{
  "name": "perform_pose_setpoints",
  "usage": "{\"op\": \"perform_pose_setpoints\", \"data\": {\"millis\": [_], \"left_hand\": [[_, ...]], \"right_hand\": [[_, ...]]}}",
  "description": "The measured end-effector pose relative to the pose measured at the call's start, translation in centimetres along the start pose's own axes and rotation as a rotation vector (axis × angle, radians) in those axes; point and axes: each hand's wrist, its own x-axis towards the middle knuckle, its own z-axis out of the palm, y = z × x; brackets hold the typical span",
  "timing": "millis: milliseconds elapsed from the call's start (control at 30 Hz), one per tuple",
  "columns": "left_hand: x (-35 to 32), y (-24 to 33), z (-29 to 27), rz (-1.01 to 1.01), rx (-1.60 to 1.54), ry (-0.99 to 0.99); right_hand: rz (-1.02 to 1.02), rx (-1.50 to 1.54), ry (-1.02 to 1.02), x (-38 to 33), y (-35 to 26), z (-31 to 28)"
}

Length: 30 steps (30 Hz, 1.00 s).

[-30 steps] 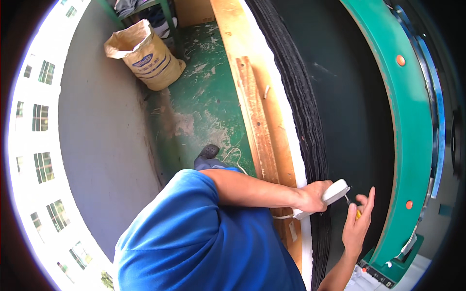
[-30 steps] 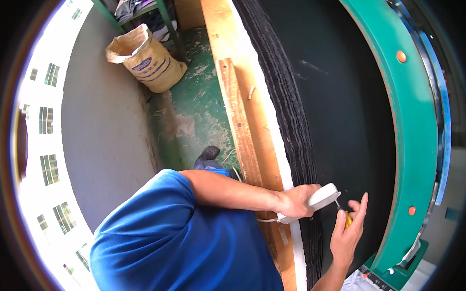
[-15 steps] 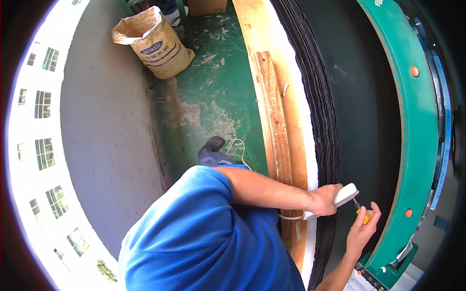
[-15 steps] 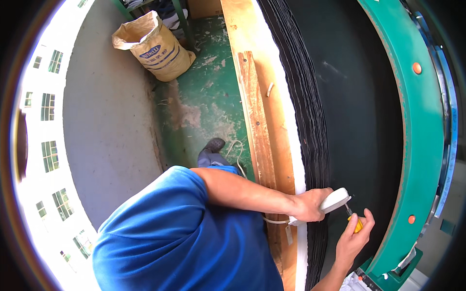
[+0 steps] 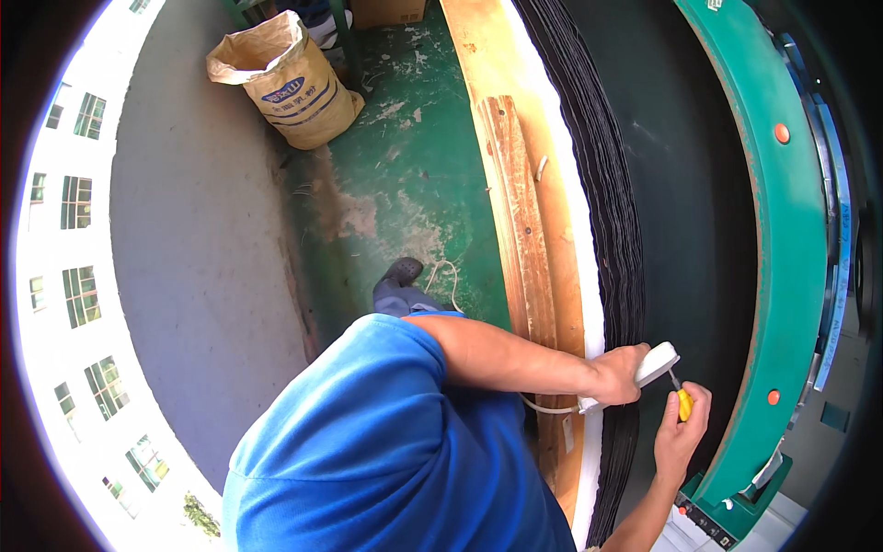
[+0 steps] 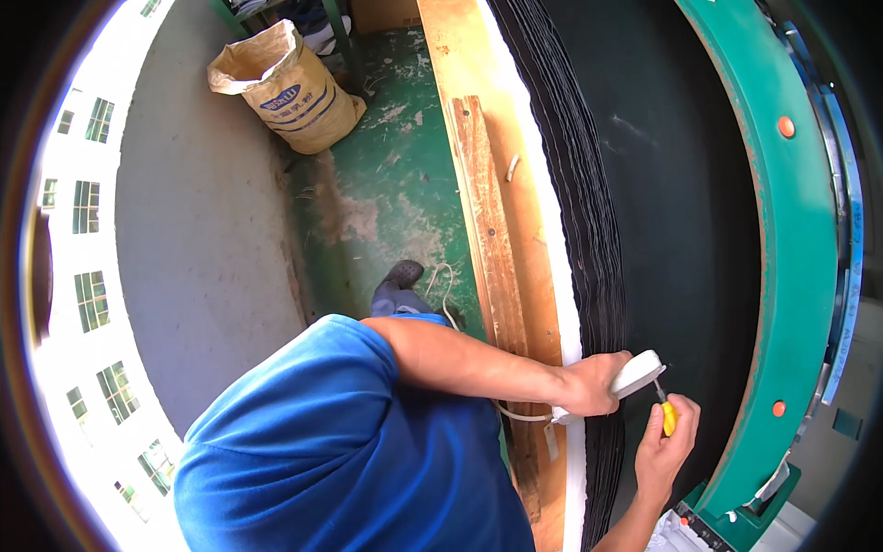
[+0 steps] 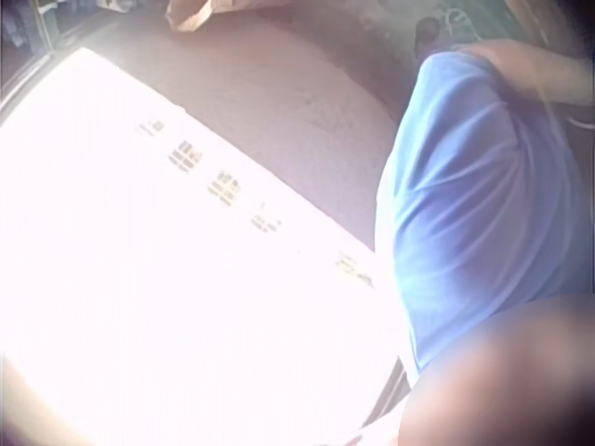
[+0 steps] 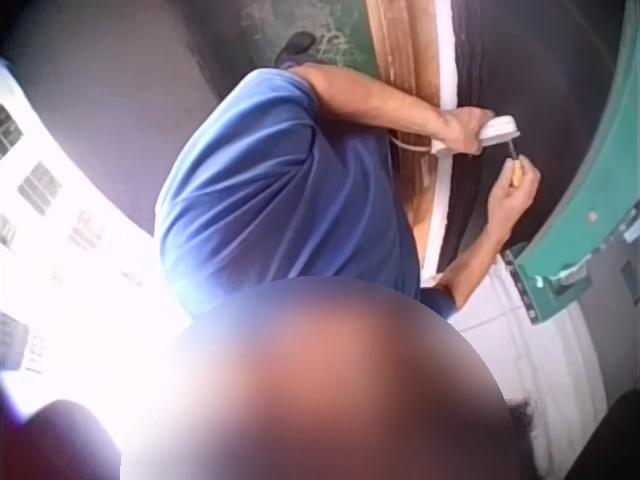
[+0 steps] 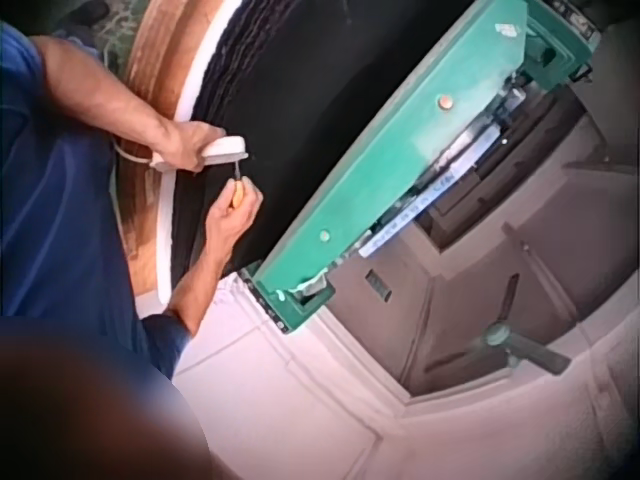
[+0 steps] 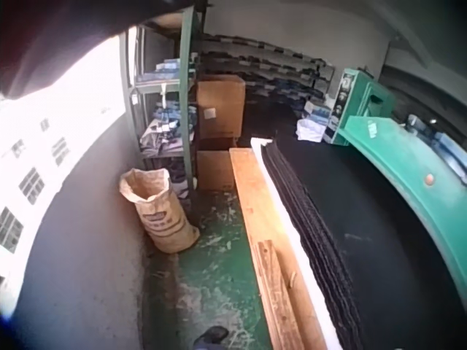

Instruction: The user is assembling an electrical power strip by connecting internal components and securing the outer casing with a screwdriver.

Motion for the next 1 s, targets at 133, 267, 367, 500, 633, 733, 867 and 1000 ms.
{"op": "perform_pose_setpoints", "data": {"millis": [133, 267, 367, 500, 633, 733, 867, 1000], "left_hand": [[0.4, -0.9, 0.4, 0.026, 0.048, 0.021], [0.0, -0.1, 0.2, 0.014, 0.031, 0.012], [0.1, -0.5, 0.3, 0.018, 0.031, 0.020], [0.3, -0.5, 0.5, 0.034, 0.066, 0.017], [0.0, 0.0, 0.0, -0.018, 0.004, 0.008], [0.2, -0.5, 0.3, 0.034, 0.033, 0.011], [-0.2, 0.1, 0.0, 0.018, 0.043, -0.003], [-0.2, 0.5, 0.3, 0.003, 0.084, -0.002]], "right_hand": [[0.533, 0.119, -0.096, 0.1, -2.3, -1.1], [-0.070, 0.023, 0.085, 0.0, 0.4, 0.0], [0.504, 0.196, -0.174, -0.1, 0.3, -0.2], [0.246, 0.141, 0.018, -0.4, -0.6, -0.1], [0.686, 0.157, -0.356, 1.2, -0.1, -2.0], [0.401, 0.084, -0.233, 0.4, -0.9, -1.8], [-0.057, -0.131, -0.128, -0.3, 1.6, -1.5], [0.795, 0.255, -0.462, 0.1, 3.8, -1.2]]}}
